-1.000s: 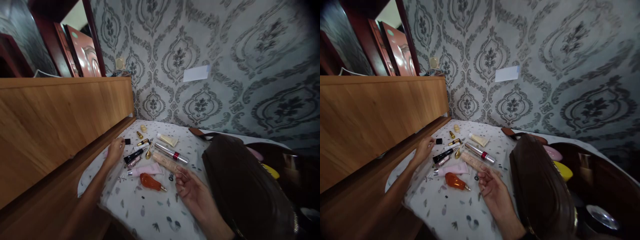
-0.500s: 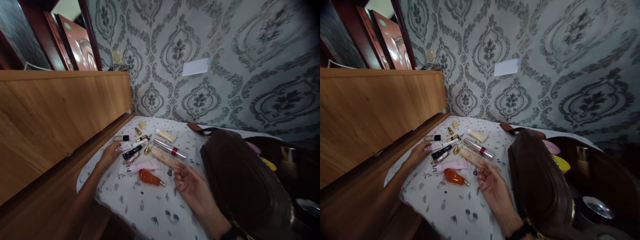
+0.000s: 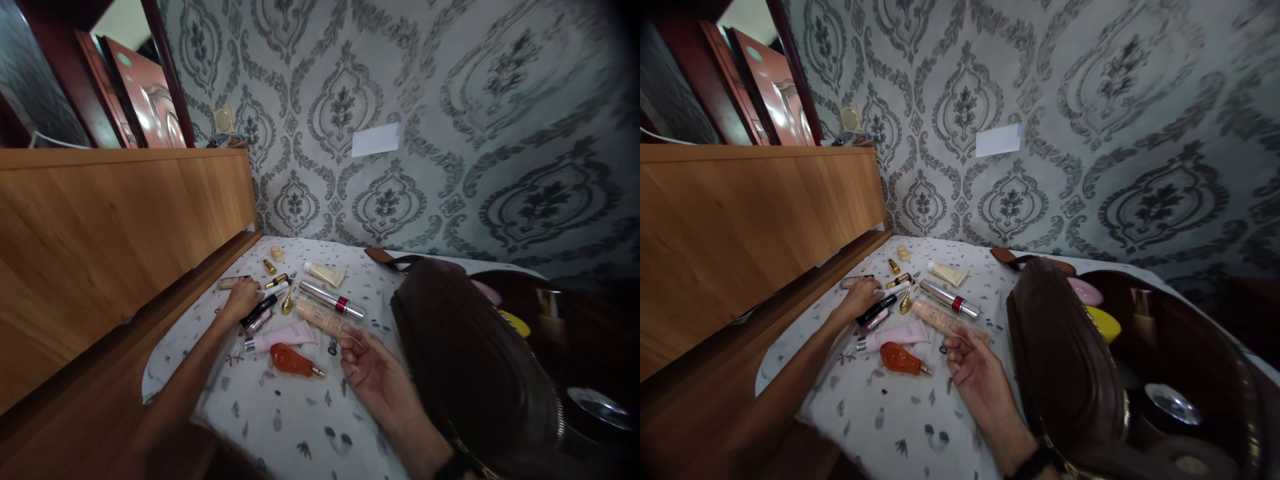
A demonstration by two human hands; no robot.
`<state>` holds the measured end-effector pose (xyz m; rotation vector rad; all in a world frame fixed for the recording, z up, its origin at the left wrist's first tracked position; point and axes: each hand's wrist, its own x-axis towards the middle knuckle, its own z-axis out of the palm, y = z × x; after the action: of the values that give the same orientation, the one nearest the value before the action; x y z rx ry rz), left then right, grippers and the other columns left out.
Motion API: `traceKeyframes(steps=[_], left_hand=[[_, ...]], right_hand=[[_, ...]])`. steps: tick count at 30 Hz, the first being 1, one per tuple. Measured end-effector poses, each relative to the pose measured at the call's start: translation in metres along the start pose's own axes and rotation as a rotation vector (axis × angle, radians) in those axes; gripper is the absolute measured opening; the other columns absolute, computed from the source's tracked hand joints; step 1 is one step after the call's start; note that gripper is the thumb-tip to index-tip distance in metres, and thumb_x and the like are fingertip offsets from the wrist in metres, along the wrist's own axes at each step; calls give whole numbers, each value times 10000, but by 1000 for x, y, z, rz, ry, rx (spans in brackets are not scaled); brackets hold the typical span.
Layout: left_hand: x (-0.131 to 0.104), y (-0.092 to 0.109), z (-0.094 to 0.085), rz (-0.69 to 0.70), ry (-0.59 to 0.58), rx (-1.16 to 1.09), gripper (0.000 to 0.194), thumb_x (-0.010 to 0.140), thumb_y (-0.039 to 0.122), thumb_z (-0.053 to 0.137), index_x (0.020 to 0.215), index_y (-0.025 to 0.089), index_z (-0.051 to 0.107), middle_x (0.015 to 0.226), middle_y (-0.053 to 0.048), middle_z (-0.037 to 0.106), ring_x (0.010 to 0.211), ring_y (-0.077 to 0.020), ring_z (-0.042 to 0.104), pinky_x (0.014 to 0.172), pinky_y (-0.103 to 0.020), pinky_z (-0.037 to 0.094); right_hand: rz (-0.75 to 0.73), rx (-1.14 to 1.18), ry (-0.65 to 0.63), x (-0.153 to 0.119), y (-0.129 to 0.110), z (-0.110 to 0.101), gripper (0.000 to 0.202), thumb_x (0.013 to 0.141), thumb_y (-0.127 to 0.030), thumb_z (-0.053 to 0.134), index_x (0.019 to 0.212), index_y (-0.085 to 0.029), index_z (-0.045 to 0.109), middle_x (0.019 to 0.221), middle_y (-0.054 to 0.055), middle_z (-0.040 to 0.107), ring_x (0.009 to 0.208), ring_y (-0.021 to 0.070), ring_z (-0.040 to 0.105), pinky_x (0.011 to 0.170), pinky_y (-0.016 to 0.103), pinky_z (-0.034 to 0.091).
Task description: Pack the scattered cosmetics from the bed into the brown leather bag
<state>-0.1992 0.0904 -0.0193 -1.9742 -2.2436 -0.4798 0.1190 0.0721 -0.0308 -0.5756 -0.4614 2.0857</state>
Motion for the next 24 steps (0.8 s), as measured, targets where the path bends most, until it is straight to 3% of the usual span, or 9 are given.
traceKeyframes(steps=[5,10,19,24], left_hand=[[5,-1,15,-22,13,-26,178,870,236,583,807,152,727,933,-105,690,956,-255,587,884,-359,428],[4,-9,18,-48,53,-92,191,879,239,570,772,167,711,886,-69,690,912,-224,594,850,-332,434],[-7,-13,2,-2,112,-165,160,884,260,547,821,187,674,892,-50,690,942,-232,582,851,-344,427],[-19,-1,-9,75,17,-148,210,892,360,586,787,201,674,812,-39,680,845,-221,570,755,-313,405]], right_hand=[[-2,-5,-8,-2,0,2,315,531,-271,930,780,-152,778,664,40,721,557,90,573,505,160,506],[-3,-17,-16,-2,0,3,332,519,-259,936,786,-141,777,662,43,725,548,88,580,492,151,494],[10,-9,-7,-1,1,1,350,509,-242,934,799,-122,778,668,63,729,541,91,588,471,149,472],[9,-15,-13,-1,1,1,294,554,-244,910,793,-140,773,677,56,727,565,103,593,504,171,487]])
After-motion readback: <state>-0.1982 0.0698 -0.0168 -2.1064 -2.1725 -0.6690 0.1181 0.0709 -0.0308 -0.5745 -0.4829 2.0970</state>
